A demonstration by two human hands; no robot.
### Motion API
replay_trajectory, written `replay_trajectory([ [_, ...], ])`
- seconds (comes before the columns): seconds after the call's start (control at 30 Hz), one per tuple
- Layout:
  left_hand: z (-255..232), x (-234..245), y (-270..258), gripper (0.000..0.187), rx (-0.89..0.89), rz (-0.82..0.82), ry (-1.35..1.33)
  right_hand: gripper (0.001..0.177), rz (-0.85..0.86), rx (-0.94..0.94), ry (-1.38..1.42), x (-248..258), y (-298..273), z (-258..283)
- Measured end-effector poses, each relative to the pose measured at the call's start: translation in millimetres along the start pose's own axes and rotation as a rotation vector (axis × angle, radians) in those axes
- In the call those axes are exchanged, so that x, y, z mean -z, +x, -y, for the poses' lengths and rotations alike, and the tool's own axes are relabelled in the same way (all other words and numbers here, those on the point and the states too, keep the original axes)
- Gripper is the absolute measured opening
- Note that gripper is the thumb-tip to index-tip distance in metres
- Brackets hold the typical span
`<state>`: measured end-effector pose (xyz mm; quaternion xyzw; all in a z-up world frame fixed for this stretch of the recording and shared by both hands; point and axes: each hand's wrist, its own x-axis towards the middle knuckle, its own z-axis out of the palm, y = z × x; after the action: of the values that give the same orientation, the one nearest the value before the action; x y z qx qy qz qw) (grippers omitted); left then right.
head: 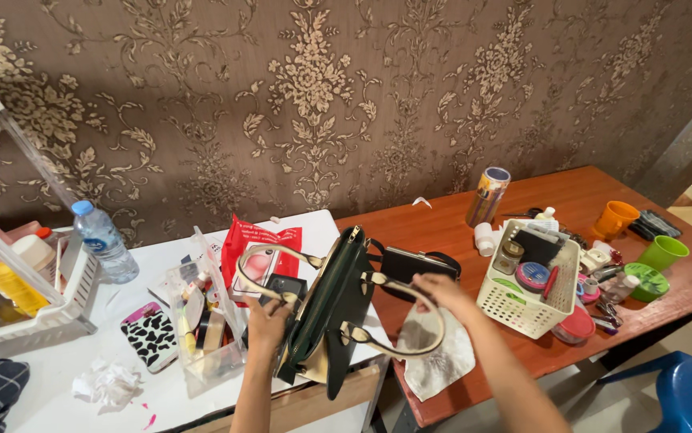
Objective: The person picks up a white bag from a bed, carries it across a room while holding its handles, and hangs it on a hook near a yellow bag.
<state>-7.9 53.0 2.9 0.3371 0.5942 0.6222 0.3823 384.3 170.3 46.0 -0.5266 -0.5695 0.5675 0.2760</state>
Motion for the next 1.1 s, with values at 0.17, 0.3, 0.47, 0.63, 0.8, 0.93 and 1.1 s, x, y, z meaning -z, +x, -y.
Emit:
replay_trajectory([
  [0.17,-48,-8,-22,0.029,-0.160,0.121,-0.050,0.047,0.150,0.213,0.263,12,-44,82],
  [0.3,-100,-24,-46,0.028,-0.336,0.162,0.018,0.035,0.247,0.362,0.439,-33,-51,141],
  [0.47,-147,-42,-67,0.037,-0.350,0.290,0.332,0.038,0.414,0.452,0.302,-106,-53,173],
  [0.63,-156,-27,-60,0.054,-0.444,0.390,0.233,0.031,0.193,0.413,0.375,-155,-55,180],
  [0.8,-137,-2,-50,0.045,-0.490,0.604,0.004,0.030,-0.059,0.357,0.473,-153,-60,186],
  [0.93,-126,13,-50,0.041,-0.426,0.547,0.062,0.025,-0.085,0.467,0.466,-140,-64,196],
  [1.1,-121,25,-63,0.040,-0.268,0.510,0.094,0.024,-0.289,0.485,0.196,-131,-93,216],
])
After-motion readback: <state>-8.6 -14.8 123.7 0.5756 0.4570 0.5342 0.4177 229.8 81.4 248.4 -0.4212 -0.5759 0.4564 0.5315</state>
